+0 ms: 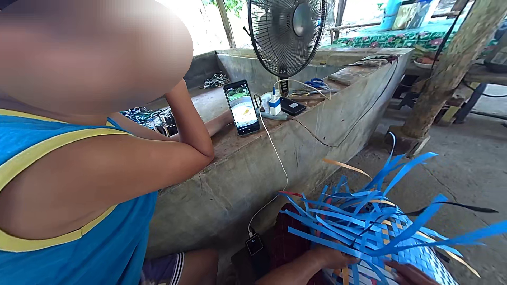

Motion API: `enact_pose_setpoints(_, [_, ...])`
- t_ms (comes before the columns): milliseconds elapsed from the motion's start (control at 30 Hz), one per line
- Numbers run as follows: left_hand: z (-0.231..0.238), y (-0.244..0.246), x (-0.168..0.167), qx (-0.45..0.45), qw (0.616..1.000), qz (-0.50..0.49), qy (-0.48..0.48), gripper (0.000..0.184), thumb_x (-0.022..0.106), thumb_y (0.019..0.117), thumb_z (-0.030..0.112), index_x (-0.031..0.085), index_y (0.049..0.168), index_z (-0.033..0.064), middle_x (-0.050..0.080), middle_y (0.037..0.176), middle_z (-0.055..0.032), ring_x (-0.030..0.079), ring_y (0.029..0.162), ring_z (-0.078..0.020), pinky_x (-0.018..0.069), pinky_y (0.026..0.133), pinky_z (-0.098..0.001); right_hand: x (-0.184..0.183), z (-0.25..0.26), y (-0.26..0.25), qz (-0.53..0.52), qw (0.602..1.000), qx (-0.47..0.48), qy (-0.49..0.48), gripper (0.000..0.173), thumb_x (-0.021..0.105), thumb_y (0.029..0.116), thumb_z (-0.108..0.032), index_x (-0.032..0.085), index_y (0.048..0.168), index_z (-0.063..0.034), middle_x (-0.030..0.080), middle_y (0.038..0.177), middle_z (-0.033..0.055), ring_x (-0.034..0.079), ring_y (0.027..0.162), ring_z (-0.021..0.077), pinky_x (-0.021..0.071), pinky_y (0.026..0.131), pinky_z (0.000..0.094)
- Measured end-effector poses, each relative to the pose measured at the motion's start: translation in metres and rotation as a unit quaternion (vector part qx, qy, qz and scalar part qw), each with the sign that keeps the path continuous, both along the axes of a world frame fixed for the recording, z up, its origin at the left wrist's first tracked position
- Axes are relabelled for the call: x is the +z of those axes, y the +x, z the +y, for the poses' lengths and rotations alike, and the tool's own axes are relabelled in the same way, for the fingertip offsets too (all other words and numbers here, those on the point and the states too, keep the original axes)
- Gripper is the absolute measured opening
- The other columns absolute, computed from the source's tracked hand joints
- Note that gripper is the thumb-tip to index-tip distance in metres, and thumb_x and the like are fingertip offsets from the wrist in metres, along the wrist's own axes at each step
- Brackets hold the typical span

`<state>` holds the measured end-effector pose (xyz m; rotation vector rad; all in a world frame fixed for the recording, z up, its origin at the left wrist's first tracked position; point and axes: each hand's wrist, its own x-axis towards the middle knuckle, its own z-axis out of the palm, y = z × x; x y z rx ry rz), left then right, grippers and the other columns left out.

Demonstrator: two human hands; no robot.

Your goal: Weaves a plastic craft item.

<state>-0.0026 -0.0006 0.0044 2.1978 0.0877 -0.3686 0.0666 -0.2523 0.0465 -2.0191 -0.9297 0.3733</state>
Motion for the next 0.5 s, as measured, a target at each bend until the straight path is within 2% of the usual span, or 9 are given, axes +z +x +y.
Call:
enact_pose_setpoints(100, [0.000, -0.005, -0.001, 0.009, 0.999, -0.036, -0.001, 0.044, 0.063, 0.1011, 0.037, 0.070, 0.121, -0.0019, 0.069, 0.123, -0.0219, 0.063, 0.122, -0.0322, 0.0444, 0.109, -0.0529, -0.018, 0.045, -0.001, -0.071, 0.996, 0.034, -0.030, 0.031, 0.059, 0.0988, -0.005, 0.070, 0.127, 0.0010, 0.071, 0.107, 0.0279, 0.070, 0.093, 0.0421, 0.0569, 0.086, 0.0557])
enact_pose_setpoints(200, [0.003, -0.015, 0.001, 0.024, 0.996, -0.084, 0.031, 0.048, 0.063, 0.1000, 0.040, 0.068, 0.127, 0.0003, 0.066, 0.131, -0.0207, 0.058, 0.130, -0.0336, 0.0383, 0.114, -0.0567, -0.033, 0.072, -0.004, -0.122, 0.992, 0.008, -0.043, 0.023, 0.065, 0.0937, -0.002, 0.076, 0.114, 0.0010, 0.071, 0.096, 0.0280, 0.069, 0.093, 0.0491, 0.0535, 0.084, 0.0650])
enact_pose_setpoints(233, [0.003, -0.022, 0.000, 0.042, 0.989, -0.133, 0.044, 0.045, 0.064, 0.0994, 0.038, 0.071, 0.123, 0.0005, 0.067, 0.129, -0.0207, 0.059, 0.129, -0.0346, 0.0373, 0.115, -0.0575, -0.035, 0.078, -0.005, -0.128, 0.991, 0.002, -0.043, 0.019, 0.065, 0.0934, -0.002, 0.077, 0.108, 0.0014, 0.071, 0.095, 0.0275, 0.068, 0.094, 0.0496, 0.0530, 0.085, 0.0657])
enact_pose_setpoints(333, [0.004, -0.045, -0.007, 0.148, 0.933, -0.323, 0.062, 0.028, 0.068, 0.0948, 0.029, 0.078, 0.095, 0.0026, 0.072, 0.107, -0.0194, 0.064, 0.112, -0.0381, 0.0431, 0.107, -0.0574, -0.037, 0.083, -0.007, -0.144, 0.989, -0.021, -0.018, 0.012, 0.070, 0.0904, -0.001, 0.079, 0.097, 0.0013, 0.071, 0.087, 0.0240, 0.069, 0.090, 0.0465, 0.0543, 0.083, 0.0623])
enact_pose_setpoints(367, [0.006, -0.053, -0.002, 0.165, 0.930, -0.323, 0.052, 0.027, 0.065, 0.0959, 0.026, 0.076, 0.091, 0.0007, 0.070, 0.101, -0.0187, 0.064, 0.107, -0.0373, 0.0450, 0.103, -0.0558, -0.038, 0.083, -0.008, -0.144, 0.989, -0.028, -0.011, 0.011, 0.071, 0.0896, -0.002, 0.079, 0.095, 0.0012, 0.070, 0.085, 0.0231, 0.068, 0.089, 0.0457, 0.0544, 0.082, 0.0614])
enact_pose_setpoints(400, [0.007, -0.063, 0.008, 0.169, 0.945, -0.278, 0.026, 0.030, 0.061, 0.0994, 0.023, 0.074, 0.091, -0.0021, 0.070, 0.095, -0.0178, 0.065, 0.101, -0.0342, 0.0484, 0.098, -0.0530, -0.039, 0.084, -0.009, -0.143, 0.989, -0.035, -0.008, 0.010, 0.072, 0.0893, -0.004, 0.079, 0.094, 0.0009, 0.070, 0.085, 0.0225, 0.068, 0.088, 0.0457, 0.0542, 0.082, 0.0615])
enact_pose_setpoints(433, [0.008, -0.073, 0.019, 0.163, 0.965, -0.202, -0.027, 0.036, 0.053, 0.1052, 0.022, 0.074, 0.091, -0.0040, 0.072, 0.090, -0.0150, 0.069, 0.092, -0.0267, 0.0529, 0.092, -0.0465, -0.041, 0.085, -0.011, -0.141, 0.989, -0.042, -0.004, 0.010, 0.073, 0.0887, -0.005, 0.078, 0.093, 0.0013, 0.070, 0.085, 0.0225, 0.068, 0.088, 0.0464, 0.0538, 0.081, 0.0620])
enact_pose_setpoints(467, [0.009, -0.080, 0.032, 0.149, 0.977, -0.106, -0.112, 0.049, 0.038, 0.1116, 0.026, 0.071, 0.092, -0.0035, 0.072, 0.084, -0.0091, 0.067, 0.080, -0.0166, 0.0544, 0.082, -0.0372, -0.043, 0.087, -0.013, -0.142, 0.989, -0.051, -0.001, 0.011, 0.074, 0.0882, -0.007, 0.078, 0.092, 0.0015, 0.070, 0.084, 0.0224, 0.068, 0.087, 0.0467, 0.0535, 0.080, 0.0623])
enact_pose_setpoints(500, [0.007, -0.084, 0.038, 0.140, 0.967, -0.058, -0.207, 0.059, 0.025, 0.1131, 0.033, 0.068, 0.089, 0.0005, 0.070, 0.077, -0.0010, 0.060, 0.066, -0.0065, 0.0504, 0.068, -0.0268, -0.045, 0.090, -0.014, -0.145, 0.988, -0.059, 0.000, 0.012, 0.075, 0.0877, -0.009, 0.078, 0.092, 0.0015, 0.070, 0.084, 0.0223, 0.068, 0.087, 0.0467, 0.0537, 0.080, 0.0623])
